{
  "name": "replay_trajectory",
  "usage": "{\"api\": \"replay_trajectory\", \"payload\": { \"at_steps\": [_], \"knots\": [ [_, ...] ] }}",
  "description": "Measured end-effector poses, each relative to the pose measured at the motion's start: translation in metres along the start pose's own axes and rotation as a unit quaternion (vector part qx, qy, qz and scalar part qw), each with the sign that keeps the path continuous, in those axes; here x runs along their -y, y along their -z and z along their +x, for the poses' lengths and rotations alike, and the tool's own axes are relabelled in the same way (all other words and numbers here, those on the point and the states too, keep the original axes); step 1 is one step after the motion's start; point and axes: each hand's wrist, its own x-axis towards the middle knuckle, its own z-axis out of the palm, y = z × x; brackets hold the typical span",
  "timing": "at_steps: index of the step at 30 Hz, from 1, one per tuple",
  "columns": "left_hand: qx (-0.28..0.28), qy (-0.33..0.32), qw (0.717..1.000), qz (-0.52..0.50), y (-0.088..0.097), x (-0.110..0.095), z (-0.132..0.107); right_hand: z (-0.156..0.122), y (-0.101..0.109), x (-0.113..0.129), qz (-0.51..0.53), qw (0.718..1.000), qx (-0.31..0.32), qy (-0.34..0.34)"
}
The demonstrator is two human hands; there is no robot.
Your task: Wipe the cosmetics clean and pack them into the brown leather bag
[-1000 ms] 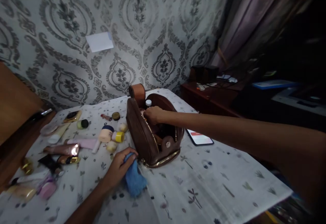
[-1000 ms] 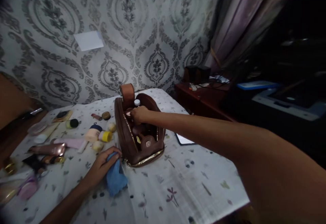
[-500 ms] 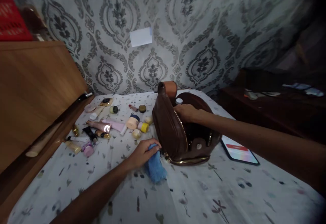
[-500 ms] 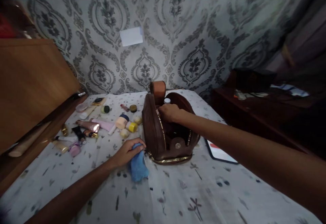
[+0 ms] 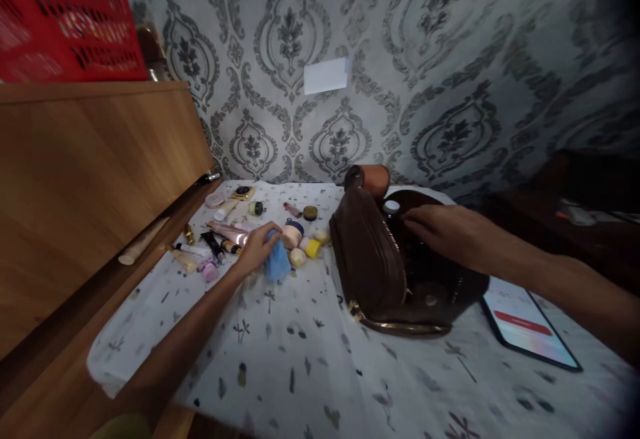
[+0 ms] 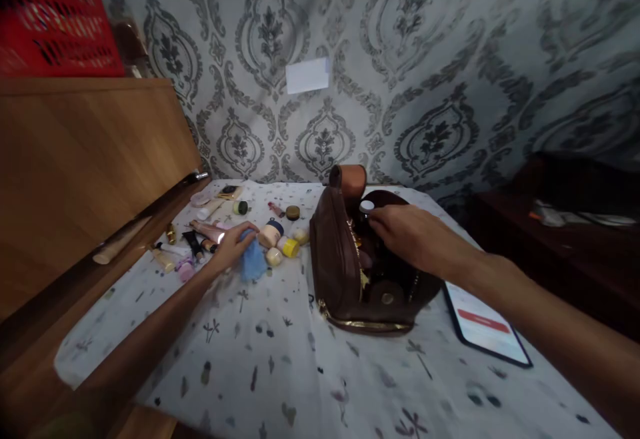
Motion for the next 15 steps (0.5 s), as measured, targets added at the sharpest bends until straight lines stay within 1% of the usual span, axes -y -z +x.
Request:
{"api": "replay_trajectory", "payload": {
  "at_steps": [1, 2, 3, 5, 6, 7, 8, 10, 12, 14, 15],
  "knots": [
    [-0.015, 0.009, 1.0, 0.022, 0.007, 0.008, -0.001, -0.006, 0.007, 0.002, 0.003, 1.0, 0.008, 0.0],
    [-0.029, 0.018, 0.998, 0.044, 0.013, 0.015, -0.002, -0.012, 0.013, 0.006, 0.008, 1.0, 0.0, -0.008],
    [-0.043, 0.026, 0.997, 0.066, 0.02, 0.022, -0.004, -0.019, 0.02, 0.011, 0.017, 0.999, -0.026, -0.016],
    [-0.066, 0.043, 0.991, 0.111, 0.032, 0.034, -0.008, -0.035, 0.03, 0.025, 0.057, 0.991, -0.12, 0.0],
    [-0.073, 0.051, 0.987, 0.132, 0.037, 0.039, -0.011, -0.044, 0.033, 0.034, 0.084, 0.98, -0.176, 0.026],
    [-0.076, 0.058, 0.984, 0.151, 0.041, 0.043, -0.013, -0.051, 0.034, 0.044, 0.104, 0.97, -0.215, 0.045],
    [-0.078, 0.063, 0.98, 0.169, 0.045, 0.046, -0.016, -0.058, 0.034, 0.054, 0.124, 0.962, -0.235, 0.07],
    [-0.08, 0.074, 0.973, 0.201, 0.048, 0.049, -0.02, -0.069, 0.028, 0.075, 0.172, 0.943, -0.255, 0.127],
    [-0.078, 0.08, 0.967, 0.23, 0.046, 0.048, -0.024, -0.076, 0.017, 0.096, 0.233, 0.922, -0.251, 0.179],
    [-0.072, 0.084, 0.96, 0.256, 0.041, 0.044, -0.028, -0.08, 0.002, 0.117, 0.291, 0.914, -0.209, 0.194],
    [-0.067, 0.086, 0.957, 0.267, 0.038, 0.042, -0.03, -0.081, -0.007, 0.128, 0.319, 0.909, -0.193, 0.189]
  ]
}}
